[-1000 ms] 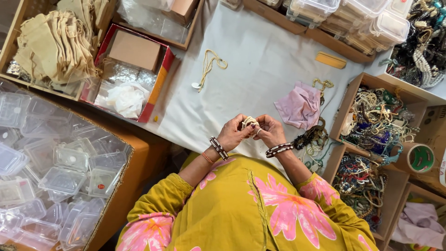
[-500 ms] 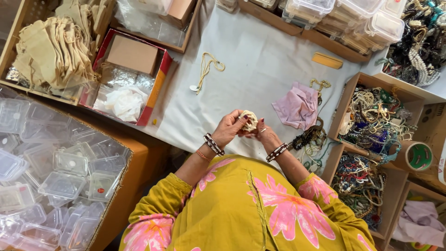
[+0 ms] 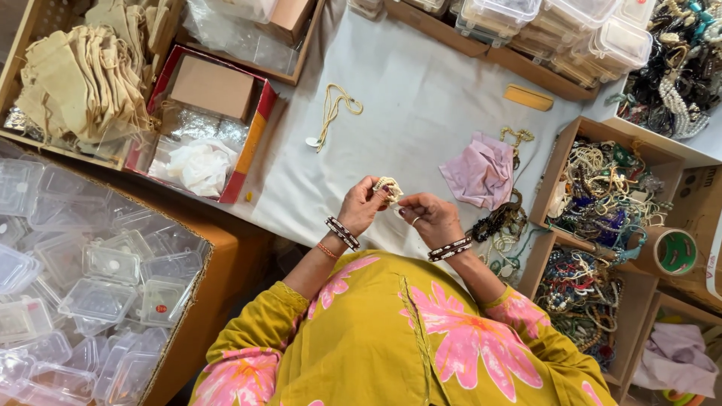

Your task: Cleaning and packaging jewelry necklaces and beads.

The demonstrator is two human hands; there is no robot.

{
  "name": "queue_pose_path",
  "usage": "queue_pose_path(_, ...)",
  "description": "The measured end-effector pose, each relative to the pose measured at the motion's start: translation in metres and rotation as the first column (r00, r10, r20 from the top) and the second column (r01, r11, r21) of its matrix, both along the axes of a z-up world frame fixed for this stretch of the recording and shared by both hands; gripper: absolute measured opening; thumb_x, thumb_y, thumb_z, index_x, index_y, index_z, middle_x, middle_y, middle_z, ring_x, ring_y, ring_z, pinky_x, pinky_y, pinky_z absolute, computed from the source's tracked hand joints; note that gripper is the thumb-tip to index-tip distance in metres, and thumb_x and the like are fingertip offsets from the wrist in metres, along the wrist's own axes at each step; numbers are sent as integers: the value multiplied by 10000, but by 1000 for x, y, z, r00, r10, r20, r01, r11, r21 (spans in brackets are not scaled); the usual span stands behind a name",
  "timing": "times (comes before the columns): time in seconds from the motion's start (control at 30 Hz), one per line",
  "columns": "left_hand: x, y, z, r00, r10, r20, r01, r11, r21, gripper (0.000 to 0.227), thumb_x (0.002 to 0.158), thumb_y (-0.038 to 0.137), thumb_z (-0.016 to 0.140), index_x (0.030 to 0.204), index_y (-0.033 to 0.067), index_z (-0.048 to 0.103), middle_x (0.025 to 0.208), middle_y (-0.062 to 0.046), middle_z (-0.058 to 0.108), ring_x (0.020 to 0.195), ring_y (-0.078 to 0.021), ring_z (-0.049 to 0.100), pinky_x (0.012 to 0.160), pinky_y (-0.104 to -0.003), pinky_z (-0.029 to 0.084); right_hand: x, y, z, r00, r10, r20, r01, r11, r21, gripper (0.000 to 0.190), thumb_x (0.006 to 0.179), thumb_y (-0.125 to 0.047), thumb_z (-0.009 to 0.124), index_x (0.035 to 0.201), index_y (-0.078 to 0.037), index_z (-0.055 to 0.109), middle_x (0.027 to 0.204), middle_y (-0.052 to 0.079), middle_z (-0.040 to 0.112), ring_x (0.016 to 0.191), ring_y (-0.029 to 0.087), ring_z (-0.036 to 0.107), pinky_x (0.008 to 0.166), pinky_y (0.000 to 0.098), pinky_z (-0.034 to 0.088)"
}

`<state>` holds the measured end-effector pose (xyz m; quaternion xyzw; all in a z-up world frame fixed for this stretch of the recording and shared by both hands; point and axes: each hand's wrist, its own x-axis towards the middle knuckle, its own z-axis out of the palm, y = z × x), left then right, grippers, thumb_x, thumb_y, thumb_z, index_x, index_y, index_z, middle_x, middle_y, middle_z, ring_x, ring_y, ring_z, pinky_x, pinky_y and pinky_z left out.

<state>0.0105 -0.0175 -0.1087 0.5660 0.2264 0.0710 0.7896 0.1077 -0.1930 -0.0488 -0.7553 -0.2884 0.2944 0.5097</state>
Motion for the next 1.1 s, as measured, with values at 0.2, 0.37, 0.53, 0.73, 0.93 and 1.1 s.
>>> queue_pose_path(0.2, -2, -14, -34, 996, -81, 33, 85, 986, -140, 200, 1066, 167, 580, 1179, 7, 622, 985, -17, 688, 856, -71, 660, 778, -275, 612, -9, 18, 45, 887, 17, 461, -9, 1000, -18, 127, 891, -75, 763, 1016, -82, 738, 934, 46, 747, 757, 153, 753, 685, 285, 587)
queue_pose_path(0.37, -4, -13, -24, 991, -131, 21, 132, 956, -262, 216, 1063, 200, 546, 1180, 36, 621, 1017, 5, 688, 887, -57, 659, 800, -275, 610, -10, 23, 52, 851, -21, 524, 73, 994, -79, 163, 874, -102, 790, 1028, -97, 736, 981, 55, 724, 787, 184, 733, 687, 303, 595)
queue_pose_path(0.53, -5, -9, -19, 988, -155, 17, 153, 947, -284, 229, 1077, 219, 537, 1205, 52, 628, 1001, -1, 676, 881, -60, 652, 808, -281, 597, 0, 19, 21, 941, -66, 333, 57, 998, 38, 377, 881, -114, 758, 1241, -78, 652, 1183, 78, 645, 1012, 180, 694, 776, 312, 637)
queue_pose_path(0.73, -4, -8, 3, 984, -173, 41, 177, 917, -358, 313, 1064, 258, 494, 1236, 32, 627, 1091, -23, 730, 978, -99, 712, 861, -308, 649, 10, 6, -27, 840, 78, -537, 18, 985, 171, 467, 1023, -140, 598, 1473, -54, 507, 1239, 43, 663, 1092, 158, 665, 914, 378, 616)
queue_pose_path(0.93, -8, -5, 35, 974, -108, -200, 151, 965, 214, 339, 981, 294, 630, 1192, 56, 748, 931, -64, 789, 795, -109, 744, 725, -275, 618, 11, 3, -45, 715, 64, -696, 82, 981, 175, 443, 1007, -81, 583, 1445, -56, 520, 1207, 50, 677, 1083, 187, 692, 919, 405, 626)
queue_pose_path(1.1, -11, 2, 60, 962, 30, -270, 107, 871, 479, 329, 870, 385, 761, 1028, 98, 777, 864, -21, 793, 758, -121, 765, 703, -290, 600, 11, 4, -52, 672, -10, -741, 149, 981, 123, 393, 977, -20, 602, 1370, -28, 585, 1177, 69, 691, 1058, 199, 703, 871, 409, 637)
